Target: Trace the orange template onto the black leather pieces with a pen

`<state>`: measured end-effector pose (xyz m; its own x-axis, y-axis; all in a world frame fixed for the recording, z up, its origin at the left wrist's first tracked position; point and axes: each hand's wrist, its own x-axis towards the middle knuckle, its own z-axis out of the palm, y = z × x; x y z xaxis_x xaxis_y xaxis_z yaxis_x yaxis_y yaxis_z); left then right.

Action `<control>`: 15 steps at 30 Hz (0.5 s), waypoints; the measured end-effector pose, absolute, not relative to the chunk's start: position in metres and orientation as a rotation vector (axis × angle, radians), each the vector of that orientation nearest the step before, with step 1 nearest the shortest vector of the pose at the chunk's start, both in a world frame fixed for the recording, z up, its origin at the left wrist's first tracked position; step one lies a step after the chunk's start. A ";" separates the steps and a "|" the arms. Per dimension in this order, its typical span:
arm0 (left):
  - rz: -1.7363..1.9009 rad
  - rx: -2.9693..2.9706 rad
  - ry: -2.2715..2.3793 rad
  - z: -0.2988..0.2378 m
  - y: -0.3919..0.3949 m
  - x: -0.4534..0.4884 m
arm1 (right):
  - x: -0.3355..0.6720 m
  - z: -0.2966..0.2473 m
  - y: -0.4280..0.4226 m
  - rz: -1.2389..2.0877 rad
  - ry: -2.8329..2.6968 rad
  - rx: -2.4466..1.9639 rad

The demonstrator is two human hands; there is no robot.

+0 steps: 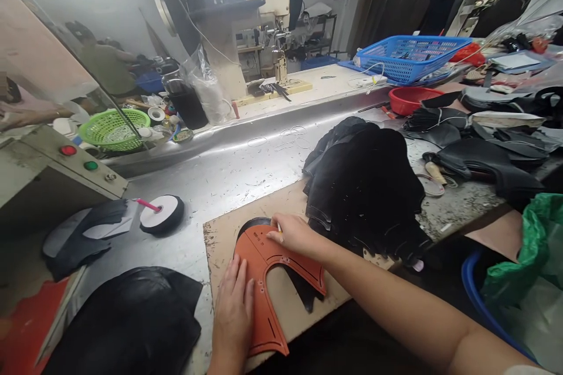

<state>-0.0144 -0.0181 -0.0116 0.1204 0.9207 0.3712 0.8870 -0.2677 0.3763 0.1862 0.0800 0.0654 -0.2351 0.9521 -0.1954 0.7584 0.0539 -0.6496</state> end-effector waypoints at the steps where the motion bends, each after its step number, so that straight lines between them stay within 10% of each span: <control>1: 0.840 2.295 1.860 -0.011 -0.018 -0.014 | 0.188 0.066 0.082 0.988 -2.042 -1.746; 15: 0.929 2.090 1.962 0.007 -0.033 -0.018 | 0.271 0.111 0.077 0.957 -1.581 -1.507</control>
